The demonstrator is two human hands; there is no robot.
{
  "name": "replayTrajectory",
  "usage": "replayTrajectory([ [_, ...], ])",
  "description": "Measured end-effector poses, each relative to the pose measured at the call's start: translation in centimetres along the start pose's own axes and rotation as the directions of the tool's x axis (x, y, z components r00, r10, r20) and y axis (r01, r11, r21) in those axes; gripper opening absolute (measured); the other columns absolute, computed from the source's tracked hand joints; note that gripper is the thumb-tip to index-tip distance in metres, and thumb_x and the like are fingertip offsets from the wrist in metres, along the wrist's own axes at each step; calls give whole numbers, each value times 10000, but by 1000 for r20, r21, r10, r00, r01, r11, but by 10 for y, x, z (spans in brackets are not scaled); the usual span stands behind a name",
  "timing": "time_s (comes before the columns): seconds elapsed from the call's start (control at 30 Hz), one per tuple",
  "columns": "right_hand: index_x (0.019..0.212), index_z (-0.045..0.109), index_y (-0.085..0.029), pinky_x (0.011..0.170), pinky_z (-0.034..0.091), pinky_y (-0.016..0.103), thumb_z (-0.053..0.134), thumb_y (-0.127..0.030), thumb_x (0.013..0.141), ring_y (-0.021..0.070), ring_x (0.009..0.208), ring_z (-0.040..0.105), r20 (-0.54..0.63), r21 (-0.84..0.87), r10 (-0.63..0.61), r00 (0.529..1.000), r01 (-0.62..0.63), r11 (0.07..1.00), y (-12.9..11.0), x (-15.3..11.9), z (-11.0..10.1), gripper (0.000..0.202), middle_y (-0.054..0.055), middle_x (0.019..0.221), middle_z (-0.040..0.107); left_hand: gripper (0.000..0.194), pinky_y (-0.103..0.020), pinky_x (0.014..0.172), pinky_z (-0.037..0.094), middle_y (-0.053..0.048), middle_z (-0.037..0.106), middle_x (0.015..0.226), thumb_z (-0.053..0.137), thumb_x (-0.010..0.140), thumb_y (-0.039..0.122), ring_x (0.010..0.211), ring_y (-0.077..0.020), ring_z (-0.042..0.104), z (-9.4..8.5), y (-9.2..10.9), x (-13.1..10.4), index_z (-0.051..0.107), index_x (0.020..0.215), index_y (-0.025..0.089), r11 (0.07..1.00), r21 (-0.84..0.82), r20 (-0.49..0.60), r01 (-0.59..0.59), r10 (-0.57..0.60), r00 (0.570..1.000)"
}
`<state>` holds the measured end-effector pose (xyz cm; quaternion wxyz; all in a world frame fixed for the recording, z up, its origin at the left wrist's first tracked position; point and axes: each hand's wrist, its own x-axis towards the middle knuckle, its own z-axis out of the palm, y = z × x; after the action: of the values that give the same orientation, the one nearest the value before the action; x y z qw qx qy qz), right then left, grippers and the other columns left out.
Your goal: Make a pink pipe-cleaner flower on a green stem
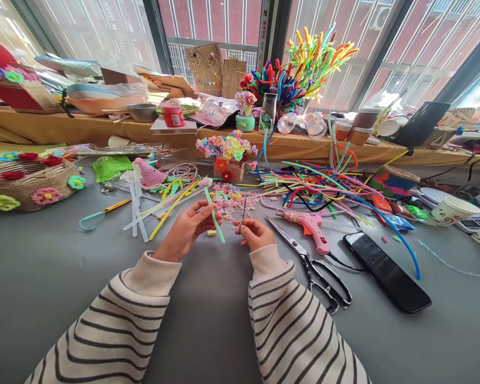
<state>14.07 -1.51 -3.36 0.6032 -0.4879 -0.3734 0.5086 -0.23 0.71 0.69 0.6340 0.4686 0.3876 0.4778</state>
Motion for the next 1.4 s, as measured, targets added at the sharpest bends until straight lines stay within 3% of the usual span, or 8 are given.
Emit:
replayTrajectory([
  [0.13,588,587,-141,361,313,167,617,-375,493,92,512,498,40,-3,72,997,-72,997,-3,-2,2,254,40,659,601,232,-205,567,437,3,601,635,569,618,258,596,-92,561,1,0,0,453,795,164,1000,-25,33,-13,13,999],
  [0.3,428,504,-151,365,287,193,590,-439,518,53,370,367,69,-267,-38,997,55,962,-2,-7,4,314,-23,424,483,303,-230,607,445,13,583,668,621,557,207,674,-114,565,2,-1,0,464,813,166,999,-39,61,-3,6,998],
  [0.53,504,593,-159,423,324,199,550,-327,589,113,568,484,236,-346,-196,952,271,898,4,-10,8,193,26,604,547,269,-213,580,446,28,534,654,614,564,214,640,-95,549,2,-2,1,483,792,156,998,28,44,-62,61,997],
  [0.77,412,495,-156,452,343,203,532,-348,609,93,506,476,181,-276,-178,967,223,935,4,-15,15,278,15,554,570,289,-247,598,453,7,540,677,614,558,226,669,-118,544,5,-6,1,488,806,149,994,95,81,-55,47,996],
  [1.0,543,577,-140,378,321,200,419,-512,659,86,426,442,175,-378,-105,979,165,911,4,-12,9,420,37,553,574,278,-253,608,449,3,565,677,618,553,232,641,-113,549,4,-6,0,515,797,149,999,18,42,-43,42,998],
  [1.1,534,574,-142,387,319,199,351,-533,695,104,484,481,295,-432,-107,949,232,871,-2,-17,5,478,49,569,567,250,-224,598,437,10,576,678,609,565,241,621,-99,557,3,-3,0,532,787,154,996,-65,-3,-57,57,998],
  [1.23,567,587,-147,474,344,208,338,-511,721,102,548,471,497,-529,-146,855,432,731,-9,-25,1,467,42,620,541,239,-191,557,424,31,571,642,614,561,228,557,-69,547,4,1,0,539,777,159,986,-156,-58,-62,54,997],
  [1.4,583,572,-151,484,329,213,360,-543,694,84,507,408,596,-553,-148,789,537,637,-12,-31,-2,459,15,603,469,202,-152,508,401,54,549,611,606,575,212,517,-34,514,2,0,1,545,763,168,966,-242,-79,-85,68,995],
])
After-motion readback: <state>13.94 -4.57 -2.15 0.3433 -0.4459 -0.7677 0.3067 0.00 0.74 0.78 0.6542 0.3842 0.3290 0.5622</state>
